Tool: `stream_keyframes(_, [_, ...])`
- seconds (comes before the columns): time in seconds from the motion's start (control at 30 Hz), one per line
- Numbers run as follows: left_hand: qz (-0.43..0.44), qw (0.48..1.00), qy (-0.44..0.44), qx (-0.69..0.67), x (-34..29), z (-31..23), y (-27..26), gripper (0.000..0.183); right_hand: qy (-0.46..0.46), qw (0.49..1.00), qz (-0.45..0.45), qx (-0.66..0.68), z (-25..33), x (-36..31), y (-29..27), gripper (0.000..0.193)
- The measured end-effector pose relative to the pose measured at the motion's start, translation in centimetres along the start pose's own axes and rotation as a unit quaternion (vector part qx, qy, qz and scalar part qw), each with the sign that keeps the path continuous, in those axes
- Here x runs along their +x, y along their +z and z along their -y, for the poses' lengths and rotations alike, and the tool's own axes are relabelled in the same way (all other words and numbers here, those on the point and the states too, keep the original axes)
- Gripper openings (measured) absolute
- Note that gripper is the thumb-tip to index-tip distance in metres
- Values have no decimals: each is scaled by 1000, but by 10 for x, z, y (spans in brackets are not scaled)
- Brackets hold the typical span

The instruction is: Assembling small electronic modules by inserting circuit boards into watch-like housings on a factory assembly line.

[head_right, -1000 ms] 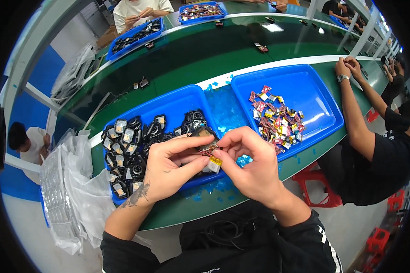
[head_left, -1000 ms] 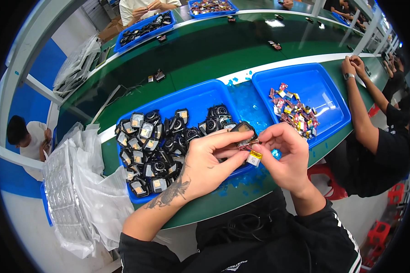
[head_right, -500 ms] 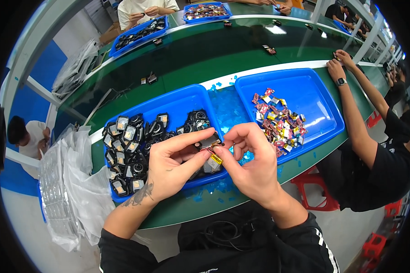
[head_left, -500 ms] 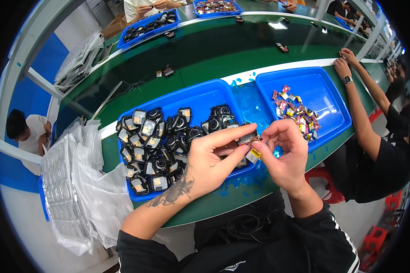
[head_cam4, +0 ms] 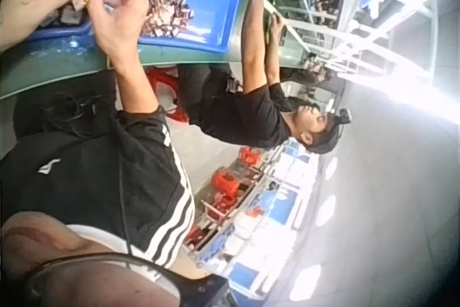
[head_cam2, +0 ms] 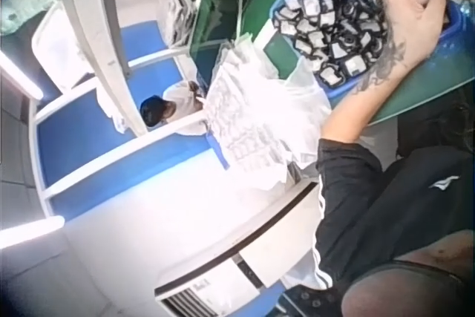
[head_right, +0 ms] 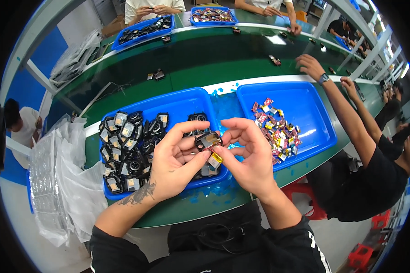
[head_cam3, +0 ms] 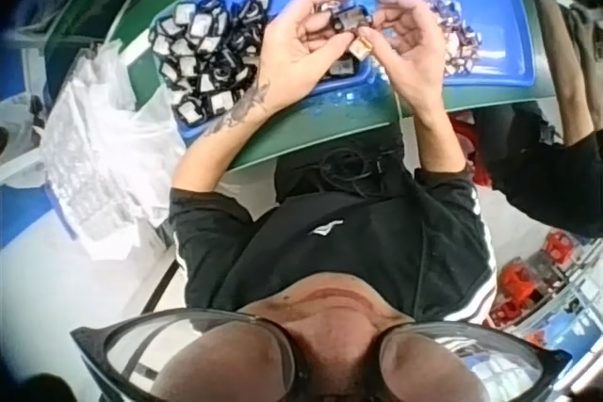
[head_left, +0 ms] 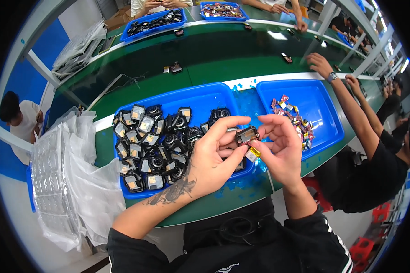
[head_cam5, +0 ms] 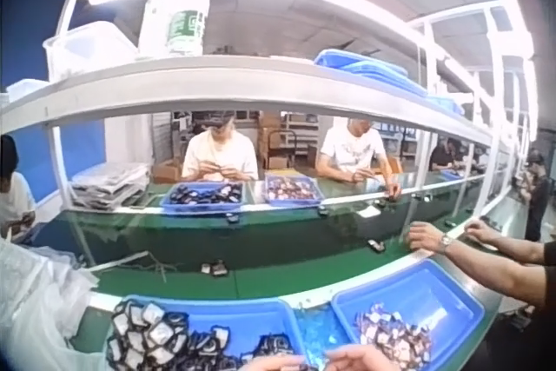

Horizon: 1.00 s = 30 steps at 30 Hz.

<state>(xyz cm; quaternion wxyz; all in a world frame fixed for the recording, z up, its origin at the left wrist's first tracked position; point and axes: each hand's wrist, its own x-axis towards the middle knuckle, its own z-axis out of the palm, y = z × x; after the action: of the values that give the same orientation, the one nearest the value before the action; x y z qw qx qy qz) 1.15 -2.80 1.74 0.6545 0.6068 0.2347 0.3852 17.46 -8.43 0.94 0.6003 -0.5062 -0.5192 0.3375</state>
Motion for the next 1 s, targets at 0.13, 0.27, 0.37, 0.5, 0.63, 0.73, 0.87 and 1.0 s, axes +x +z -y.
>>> stream_keyframes(0.13, [2,999,-1,-37,-3,1,-2,41,-53,998,-17,-21,-5,-3,7,44])
stream_keyframes(0.27, [-15,998,-10,-64,-3,1,-8,60,-26,999,4,-24,-6,17,12,44])
stream_keyframes(0.37, [-128,990,58,27,-3,7,1,71,30,998,45,-37,-11,71,-4,42])
stream_keyframes(0.5, [-55,964,186,181,-27,13,28,61,143,988,44,-25,-50,182,-7,39])
stream_keyframes(0.63, [131,840,430,305,-55,44,55,50,165,970,17,-178,-132,252,-16,36])
stream_keyframes(0.73, [196,743,501,397,-67,60,58,49,186,938,22,-292,-144,262,-18,30])
stream_keyframes(0.87, [201,746,501,390,-67,65,58,52,258,940,28,-221,-126,260,-14,26])
stream_keyframes(1.0, [211,739,517,376,-72,71,59,46,39,942,-13,-334,-112,261,-3,21])
